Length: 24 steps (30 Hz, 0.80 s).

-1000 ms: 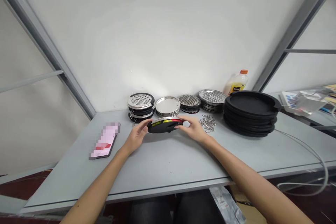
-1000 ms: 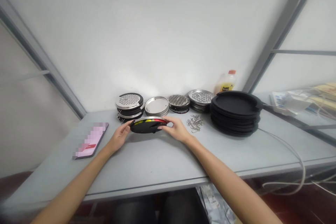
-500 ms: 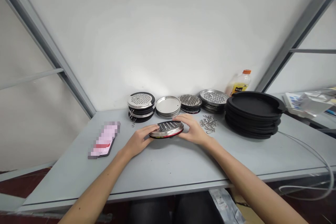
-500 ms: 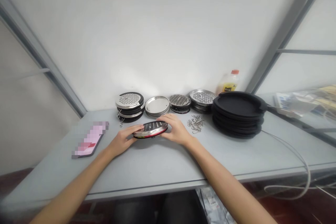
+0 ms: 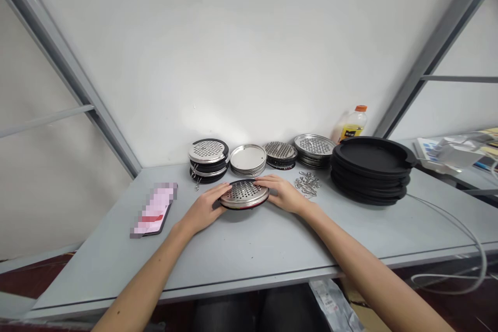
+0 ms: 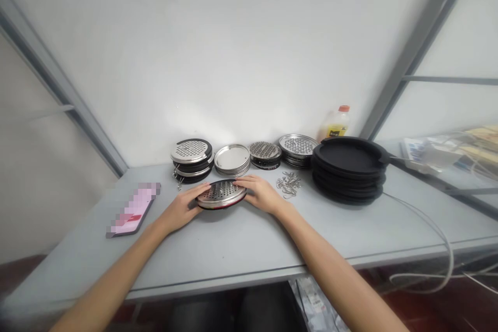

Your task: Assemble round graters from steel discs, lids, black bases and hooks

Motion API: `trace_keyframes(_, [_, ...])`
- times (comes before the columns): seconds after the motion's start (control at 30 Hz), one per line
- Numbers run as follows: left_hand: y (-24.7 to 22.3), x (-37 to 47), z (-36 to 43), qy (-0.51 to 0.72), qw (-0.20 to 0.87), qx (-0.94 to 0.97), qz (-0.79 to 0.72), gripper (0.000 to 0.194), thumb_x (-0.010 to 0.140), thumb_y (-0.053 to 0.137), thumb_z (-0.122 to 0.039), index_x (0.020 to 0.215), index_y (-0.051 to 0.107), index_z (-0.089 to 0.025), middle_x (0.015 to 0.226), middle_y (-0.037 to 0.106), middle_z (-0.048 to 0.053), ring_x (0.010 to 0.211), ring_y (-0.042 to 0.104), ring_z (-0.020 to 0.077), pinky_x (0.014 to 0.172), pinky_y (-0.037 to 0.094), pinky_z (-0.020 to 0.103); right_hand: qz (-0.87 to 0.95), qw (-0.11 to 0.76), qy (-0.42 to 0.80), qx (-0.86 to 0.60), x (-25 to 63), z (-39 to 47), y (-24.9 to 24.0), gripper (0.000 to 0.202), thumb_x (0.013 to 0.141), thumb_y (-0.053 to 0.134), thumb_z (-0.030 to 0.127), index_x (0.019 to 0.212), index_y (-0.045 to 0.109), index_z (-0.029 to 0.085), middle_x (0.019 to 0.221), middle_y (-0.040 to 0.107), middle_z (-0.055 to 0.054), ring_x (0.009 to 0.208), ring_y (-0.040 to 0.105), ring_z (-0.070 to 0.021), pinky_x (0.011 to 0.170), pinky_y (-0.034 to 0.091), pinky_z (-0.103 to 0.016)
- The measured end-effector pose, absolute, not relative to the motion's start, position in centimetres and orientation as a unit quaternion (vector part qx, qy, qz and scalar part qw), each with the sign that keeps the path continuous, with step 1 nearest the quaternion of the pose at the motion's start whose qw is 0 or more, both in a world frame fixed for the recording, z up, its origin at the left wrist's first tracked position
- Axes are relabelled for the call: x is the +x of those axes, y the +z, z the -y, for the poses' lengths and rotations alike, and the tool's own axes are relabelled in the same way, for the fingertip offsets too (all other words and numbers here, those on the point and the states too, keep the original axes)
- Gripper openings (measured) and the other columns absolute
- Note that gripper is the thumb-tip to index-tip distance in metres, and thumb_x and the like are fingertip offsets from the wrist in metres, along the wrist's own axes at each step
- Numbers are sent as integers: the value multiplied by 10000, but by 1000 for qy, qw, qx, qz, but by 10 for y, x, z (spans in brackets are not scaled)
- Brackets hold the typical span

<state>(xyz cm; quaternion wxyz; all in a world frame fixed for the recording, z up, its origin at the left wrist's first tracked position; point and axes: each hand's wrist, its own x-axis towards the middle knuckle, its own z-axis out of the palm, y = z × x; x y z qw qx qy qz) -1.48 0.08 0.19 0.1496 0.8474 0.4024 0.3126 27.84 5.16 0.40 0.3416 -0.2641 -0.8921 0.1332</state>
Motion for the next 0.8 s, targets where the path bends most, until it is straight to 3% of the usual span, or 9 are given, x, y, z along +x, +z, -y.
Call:
trace_keyframes(0.3, [6,-15,0,322,189,827,-421,455,886,573,-243,1338,522,-252,1402,521,70,1284,495,252,1100,365,452,857,399,164,-283,276,-50,4,342,835,648,320,1159,651,211,1131,691,-107,1052,632,-258,940,485,-432])
trace_keyframes(0.57, [18,-4,6,357,240,800,-418,358,931,516,-390,1223,604,-203,1161,677,64,1060,621,246,927,484,358,776,449,261,-358,270,-45,9,344,760,715,373,1054,696,195,1080,714,-92,1018,646,-276,933,482,-432])
trace_keyframes(0.8, [13,-8,5,382,216,774,-457,372,919,498,-472,962,678,-149,892,700,49,833,628,230,776,515,327,774,435,319,-331,267,-42,16,231,824,631,355,958,711,186,940,735,-47,870,657,-226,803,513,-362])
